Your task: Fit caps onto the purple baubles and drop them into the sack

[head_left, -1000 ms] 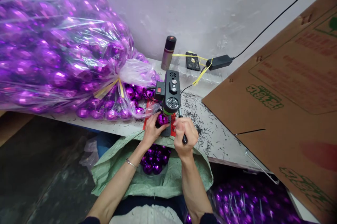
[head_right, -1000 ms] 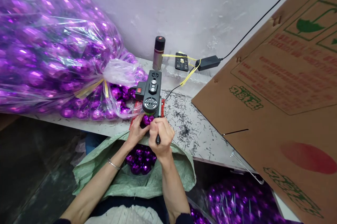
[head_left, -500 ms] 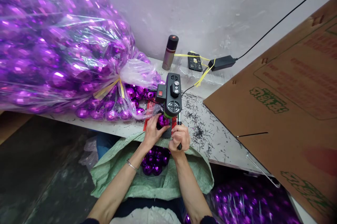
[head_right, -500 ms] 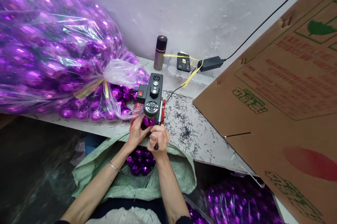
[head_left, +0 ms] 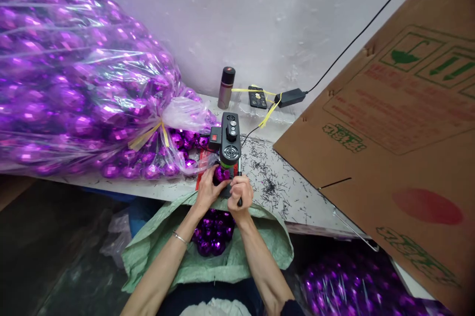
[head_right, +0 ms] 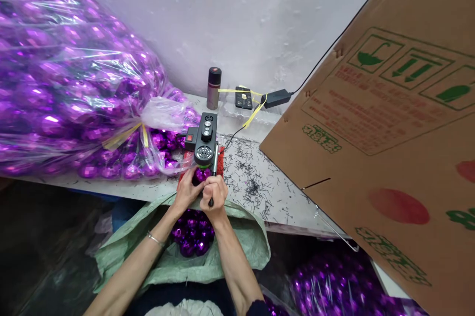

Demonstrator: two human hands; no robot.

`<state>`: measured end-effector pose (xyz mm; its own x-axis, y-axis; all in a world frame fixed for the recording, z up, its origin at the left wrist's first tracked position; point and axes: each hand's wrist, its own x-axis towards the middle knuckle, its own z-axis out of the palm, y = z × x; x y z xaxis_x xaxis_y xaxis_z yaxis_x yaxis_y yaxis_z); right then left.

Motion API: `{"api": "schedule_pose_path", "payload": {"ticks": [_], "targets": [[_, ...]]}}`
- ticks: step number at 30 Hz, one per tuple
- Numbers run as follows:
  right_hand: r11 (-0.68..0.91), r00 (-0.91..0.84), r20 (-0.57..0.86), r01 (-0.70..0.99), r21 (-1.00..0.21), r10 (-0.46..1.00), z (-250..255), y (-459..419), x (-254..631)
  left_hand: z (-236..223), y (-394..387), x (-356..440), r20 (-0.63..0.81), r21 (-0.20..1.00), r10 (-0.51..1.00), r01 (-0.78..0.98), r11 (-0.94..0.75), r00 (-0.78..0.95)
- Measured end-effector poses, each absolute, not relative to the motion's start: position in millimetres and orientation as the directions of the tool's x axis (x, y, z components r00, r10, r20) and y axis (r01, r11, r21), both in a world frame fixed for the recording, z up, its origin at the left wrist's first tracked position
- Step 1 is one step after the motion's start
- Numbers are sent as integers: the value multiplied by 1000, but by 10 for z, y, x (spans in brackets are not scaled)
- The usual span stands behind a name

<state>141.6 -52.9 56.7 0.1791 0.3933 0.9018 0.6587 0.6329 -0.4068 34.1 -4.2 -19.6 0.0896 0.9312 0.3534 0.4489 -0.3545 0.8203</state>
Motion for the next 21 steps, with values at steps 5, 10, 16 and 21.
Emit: {"api": "schedule_pose_path", "payload": {"ticks": [5,10,16,21], "targets": [[568,259,803,593,-571,536,1060,-563,1424,-238,-191,282,388,784,909,463,-413,155],[569,260,796,582,-581,547,1150,-587,1423,-355,-690,3,526,636,808,509,-580,264],[601,252,832,593,-536,494,928,-605,1387,176,-249,-320,579,443,776,704,-555,248],[612,235,839,593,-523,490,912,-599,1400,649,536,-525,81,202,922,900,-386,377]]}}
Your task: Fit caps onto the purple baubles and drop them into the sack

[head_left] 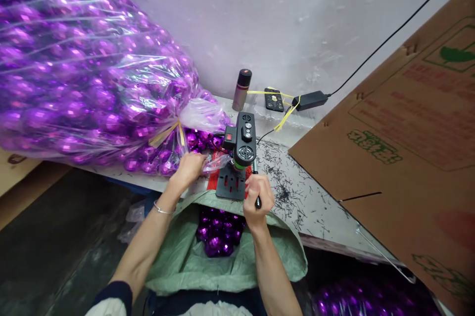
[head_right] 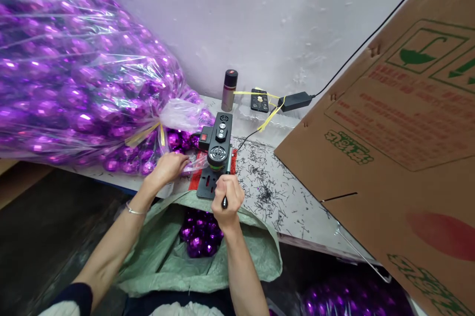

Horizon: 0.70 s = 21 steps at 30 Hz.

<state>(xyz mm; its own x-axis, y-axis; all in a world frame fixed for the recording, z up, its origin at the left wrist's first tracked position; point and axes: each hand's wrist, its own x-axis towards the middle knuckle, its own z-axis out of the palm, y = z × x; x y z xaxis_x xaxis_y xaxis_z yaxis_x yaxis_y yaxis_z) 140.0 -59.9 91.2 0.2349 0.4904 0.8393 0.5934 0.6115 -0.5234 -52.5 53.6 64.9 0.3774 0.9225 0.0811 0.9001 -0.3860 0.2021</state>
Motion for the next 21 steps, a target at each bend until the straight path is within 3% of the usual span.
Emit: {"api": "schedule_pose_path", "payload": {"ticks": [2,5,9,12,15,18,21], "targets": [[616,234,840,589,-523,489,905,-598,1401,676,602,-549,-26,133,904,898,-419,426],[608,251,834,586,-535,492,890,-598,1396,596,520,-511,-35,77,899,898,-434,437],[615,253,837,582,-532,485,883,-594,1400,452,444,-462,20,127,915,907,-402,403],[626,239,843,580,-521,481,882,-590,1410,393,463,-503,219,332,899,838,-433,378],[621,234,849,594,-511,474,880,-589,1414,396,416,-573,422,619,898,683,-387,126],[622,235,853,599,-504,466,877,-590,1413,436,254,-604,403,845,895,454,-282,-194],[612,236,850,607,-507,470,878,-593,1415,458,32,-551,225,972,940,125,-199,-255]]}}
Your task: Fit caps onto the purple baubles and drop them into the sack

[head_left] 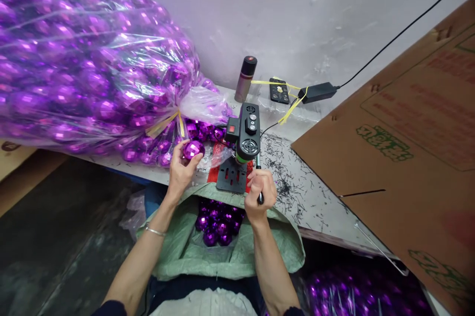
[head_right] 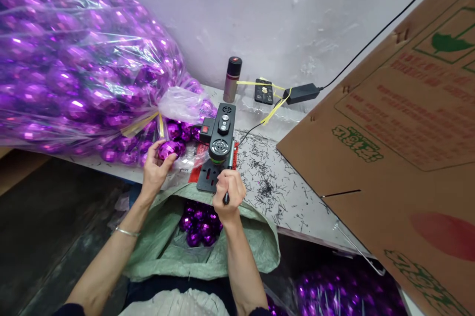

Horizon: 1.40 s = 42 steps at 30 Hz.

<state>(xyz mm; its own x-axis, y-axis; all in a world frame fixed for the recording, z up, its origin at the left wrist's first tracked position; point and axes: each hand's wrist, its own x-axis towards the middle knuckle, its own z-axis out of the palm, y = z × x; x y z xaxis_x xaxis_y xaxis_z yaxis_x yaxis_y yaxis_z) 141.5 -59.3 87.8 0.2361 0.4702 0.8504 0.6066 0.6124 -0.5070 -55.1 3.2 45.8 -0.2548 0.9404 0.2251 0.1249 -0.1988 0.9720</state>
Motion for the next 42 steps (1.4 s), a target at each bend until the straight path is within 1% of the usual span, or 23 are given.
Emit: {"api": "schedule_pose_path", "payload": {"ticks": [2,4,5,7,9,11,12,14,17,19,22,25,27,30,33,42], "targets": [[607,236,848,610,-510,475,889,-597,1419,444,-114,-470,31,989,989,-137,-51,-146],[603,233,845,611,-512,482,905,-603,1425,411,-239,-372,-125,930,992,-350,111,-20],[602,230,844,612,-513,485,913,-606,1429,389,-288,-322,-175,888,984,-428,168,24],[599,221,841,615,-514,494,927,-613,1437,339,-355,-227,-240,817,968,-524,241,71],[599,215,840,615,-513,498,934,-617,1444,277,-377,-137,-267,801,960,-536,266,78],[599,210,841,617,-510,499,938,-619,1449,200,-362,-49,-245,849,969,-473,236,45],[599,207,841,619,-508,500,941,-619,1451,156,-345,-5,-207,887,978,-420,193,11],[599,197,844,626,-500,499,949,-620,1455,61,-301,82,-92,955,993,-287,67,-73],[604,182,848,629,-489,497,960,-626,1464,-73,-236,199,68,991,985,-100,-85,-160],[603,176,845,630,-490,504,960,-631,1471,-135,-207,258,118,993,978,-4,-121,-170],[600,166,844,634,-487,510,949,-637,1481,-180,-185,304,184,975,973,152,-162,-139],[606,157,849,636,-478,505,936,-640,1488,-195,-173,298,301,906,950,334,-259,-80],[604,157,848,637,-479,506,933,-643,1490,-213,-168,282,377,847,926,414,-333,-26],[599,157,846,641,-479,509,936,-648,1491,-257,-168,278,444,783,895,469,-409,39],[593,149,846,651,-473,511,941,-655,1488,-290,-170,309,460,752,885,500,-430,69],[590,172,829,627,-509,532,846,-672,1500,-259,-147,345,349,842,933,407,-353,86]]}}
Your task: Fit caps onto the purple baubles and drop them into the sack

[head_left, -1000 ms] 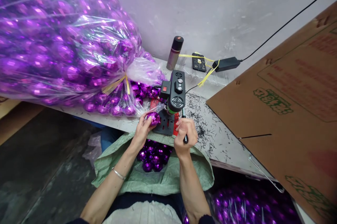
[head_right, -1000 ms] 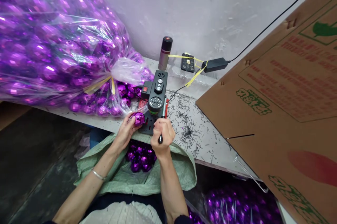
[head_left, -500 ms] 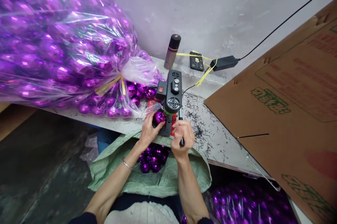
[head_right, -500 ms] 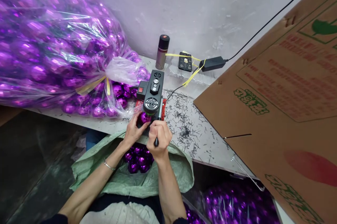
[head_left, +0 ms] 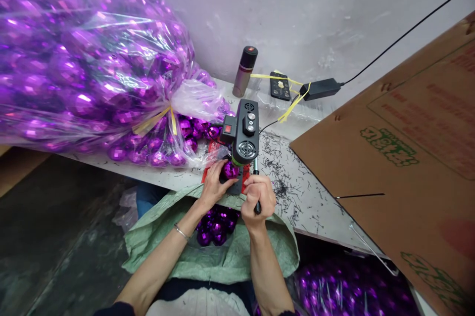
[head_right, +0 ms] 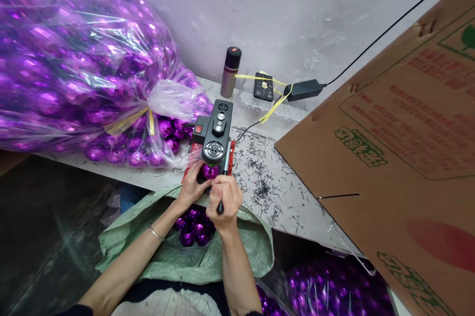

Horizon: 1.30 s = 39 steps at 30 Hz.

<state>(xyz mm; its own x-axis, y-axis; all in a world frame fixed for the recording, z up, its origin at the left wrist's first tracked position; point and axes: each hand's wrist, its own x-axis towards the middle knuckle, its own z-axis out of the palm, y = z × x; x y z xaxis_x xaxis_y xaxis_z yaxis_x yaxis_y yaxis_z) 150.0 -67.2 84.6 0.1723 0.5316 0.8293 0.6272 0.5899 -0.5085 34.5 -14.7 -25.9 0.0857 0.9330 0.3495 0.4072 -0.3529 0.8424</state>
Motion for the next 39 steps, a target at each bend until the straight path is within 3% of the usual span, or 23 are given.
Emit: {"api": "schedule_pose_path", "payload": {"ticks": [12,19,39], "targets": [[618,227,862,618,-487,453,446,-606,1465,-290,-168,348,400,824,912,403,-399,84],[587,201,871,669,-457,449,421,-600,1477,-300,-160,363,381,829,921,414,-377,74],[671,228,880,577,-467,416,355,-521,1476,-306,-118,362,407,822,909,397,-409,92]]}}
